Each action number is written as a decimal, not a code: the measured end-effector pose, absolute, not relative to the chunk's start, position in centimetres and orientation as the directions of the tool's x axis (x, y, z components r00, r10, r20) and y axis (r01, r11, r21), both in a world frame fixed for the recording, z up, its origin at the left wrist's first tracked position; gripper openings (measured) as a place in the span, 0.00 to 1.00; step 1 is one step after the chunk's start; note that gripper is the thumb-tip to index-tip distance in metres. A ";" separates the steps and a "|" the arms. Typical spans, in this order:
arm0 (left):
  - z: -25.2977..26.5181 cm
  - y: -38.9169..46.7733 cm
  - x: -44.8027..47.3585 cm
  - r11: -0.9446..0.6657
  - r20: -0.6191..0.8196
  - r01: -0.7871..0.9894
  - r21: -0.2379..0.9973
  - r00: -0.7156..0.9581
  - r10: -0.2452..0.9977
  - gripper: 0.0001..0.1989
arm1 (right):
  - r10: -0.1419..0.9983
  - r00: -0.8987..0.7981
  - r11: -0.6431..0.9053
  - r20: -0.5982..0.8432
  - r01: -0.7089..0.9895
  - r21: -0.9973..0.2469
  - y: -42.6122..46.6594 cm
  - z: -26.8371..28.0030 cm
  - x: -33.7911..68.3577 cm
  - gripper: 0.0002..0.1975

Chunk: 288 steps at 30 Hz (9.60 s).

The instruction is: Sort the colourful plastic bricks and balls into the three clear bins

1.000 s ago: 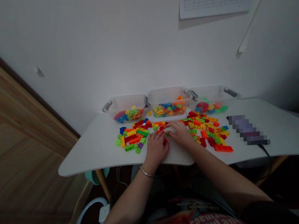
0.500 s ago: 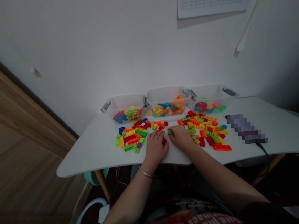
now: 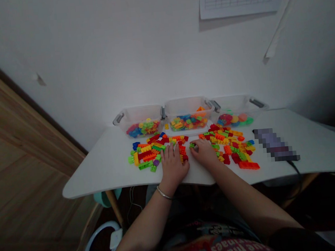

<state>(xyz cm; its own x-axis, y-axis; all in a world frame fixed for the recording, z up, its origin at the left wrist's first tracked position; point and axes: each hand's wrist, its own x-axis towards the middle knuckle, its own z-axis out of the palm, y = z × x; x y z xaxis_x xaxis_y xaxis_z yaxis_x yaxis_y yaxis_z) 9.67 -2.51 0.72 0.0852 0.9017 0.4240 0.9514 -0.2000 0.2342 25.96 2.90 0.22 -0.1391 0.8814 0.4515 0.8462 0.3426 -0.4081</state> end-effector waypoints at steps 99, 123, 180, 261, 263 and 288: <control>0.4 -2.0 8.9 -0.404 0.432 0.872 0.276 0.263 0.863 0.24 | 0.682 0.082 0.508 0.727 0.662 -0.551 8.4 9.9 27.7 0.15; 0.5 -2.1 9.0 -0.380 0.408 0.877 0.293 0.245 0.880 0.25 | 0.891 -0.228 0.414 0.392 0.761 -0.499 2.2 -0.6 26.2 0.15; 0.7 -2.1 8.6 -0.403 0.412 0.855 0.327 0.255 0.875 0.23 | 0.714 0.117 0.228 0.690 0.893 -0.387 12.3 8.5 24.8 0.15; 0.6 -1.9 8.5 -0.410 0.421 0.862 0.298 0.267 0.867 0.22 | 0.692 0.282 0.324 0.664 0.702 -0.635 12.8 10.5 26.7 0.15; 0.6 -1.9 8.5 -0.410 0.426 0.863 0.297 0.264 0.865 0.22 | 0.735 0.285 0.234 0.615 0.745 -0.624 13.0 10.8 26.2 0.14; 0.6 -1.8 8.7 -0.406 0.426 0.861 0.306 0.257 0.867 0.21 | 0.762 -0.150 0.504 0.630 0.749 -0.431 7.6 3.1 25.2 0.13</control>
